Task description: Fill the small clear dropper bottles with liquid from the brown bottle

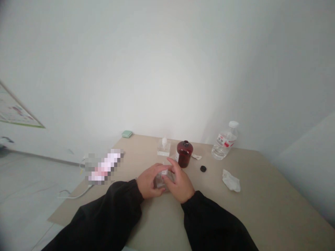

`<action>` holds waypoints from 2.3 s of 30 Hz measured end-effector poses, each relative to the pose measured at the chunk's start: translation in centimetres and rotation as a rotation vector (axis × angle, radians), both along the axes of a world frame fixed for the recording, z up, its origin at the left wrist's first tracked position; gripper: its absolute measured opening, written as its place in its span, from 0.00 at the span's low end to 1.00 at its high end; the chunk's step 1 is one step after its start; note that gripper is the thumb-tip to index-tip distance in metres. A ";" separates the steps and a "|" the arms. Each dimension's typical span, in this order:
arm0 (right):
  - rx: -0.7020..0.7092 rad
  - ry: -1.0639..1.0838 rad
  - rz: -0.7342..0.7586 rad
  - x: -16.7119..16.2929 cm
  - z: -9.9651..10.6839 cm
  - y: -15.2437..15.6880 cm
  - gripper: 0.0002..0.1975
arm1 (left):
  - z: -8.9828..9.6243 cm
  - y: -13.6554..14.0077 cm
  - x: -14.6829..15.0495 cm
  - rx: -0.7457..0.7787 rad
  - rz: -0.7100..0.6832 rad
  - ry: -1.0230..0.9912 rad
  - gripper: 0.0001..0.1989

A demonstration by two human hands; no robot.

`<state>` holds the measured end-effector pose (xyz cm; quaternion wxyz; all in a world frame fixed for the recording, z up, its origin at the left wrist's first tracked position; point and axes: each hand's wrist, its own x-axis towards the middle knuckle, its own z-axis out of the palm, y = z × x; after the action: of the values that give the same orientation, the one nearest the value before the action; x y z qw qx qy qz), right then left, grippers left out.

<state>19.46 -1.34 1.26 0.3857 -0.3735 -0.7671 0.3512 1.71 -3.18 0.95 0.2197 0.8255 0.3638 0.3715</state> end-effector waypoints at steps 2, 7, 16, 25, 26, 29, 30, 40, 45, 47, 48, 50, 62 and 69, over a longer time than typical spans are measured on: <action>0.013 -0.028 -0.059 -0.3 0.1 -0.1 0.34 | 0.2 0.0 0.1 0.010 -0.012 -0.002 0.39; 0.040 -0.103 -0.104 -0.5 0.5 -0.3 0.30 | 0.1 0.0 0.2 0.030 0.001 0.000 0.36; 0.065 -0.145 -0.152 -0.7 0.6 -0.4 0.32 | -0.4 0.1 0.2 0.055 0.000 -0.029 0.37; 0.074 -0.097 -0.019 0.2 0.1 -0.4 0.28 | -1.2 0.3 -0.1 0.067 0.005 -0.020 0.40; 0.076 -0.096 -0.033 0.1 0.1 -0.4 0.29 | -1.2 0.3 0.0 0.074 -0.004 -0.022 0.40; 0.088 -0.142 -0.127 -0.4 0.5 -0.6 0.31 | -0.8 0.3 0.2 0.091 -0.019 -0.028 0.37; 0.092 -0.156 -0.148 -0.5 0.6 -0.6 0.31 | -0.7 0.3 0.2 0.090 -0.020 -0.028 0.37; 0.076 -0.110 -0.090 -0.1 0.3 -0.4 0.30 | -1.2 0.3 0.0 0.083 -0.016 -0.043 0.41; 0.101 -0.163 -0.127 -0.4 0.5 -0.6 0.27 | -1.3 0.3 0.2 0.095 -0.008 -0.050 0.40; 0.104 -0.140 -0.070 -0.1 0.4 -0.6 0.26 | -1.3 0.4 0.1 0.075 -0.002 -0.037 0.40; 0.104 -0.124 -0.050 0.0 0.3 -0.6 0.26 | -1.3 0.4 0.1 0.067 -0.001 -0.030 0.40; 0.102 -0.106 -0.053 0.1 0.3 -0.6 0.26 | -1.2 0.4 0.0 0.063 -0.003 -0.026 0.41; 0.065 -0.070 -0.044 -0.1 0.3 -0.5 0.29 | -0.9 0.2 0.1 0.071 0.005 -0.039 0.39; 0.100 -0.121 -0.124 -0.5 0.3 -0.6 0.29 | -1.1 0.3 0.2 0.079 0.012 -0.054 0.38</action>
<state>18.93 -1.93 1.60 0.3775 -0.4210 -0.7811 0.2648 1.93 -2.86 -0.16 0.1946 0.8208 0.3480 0.4091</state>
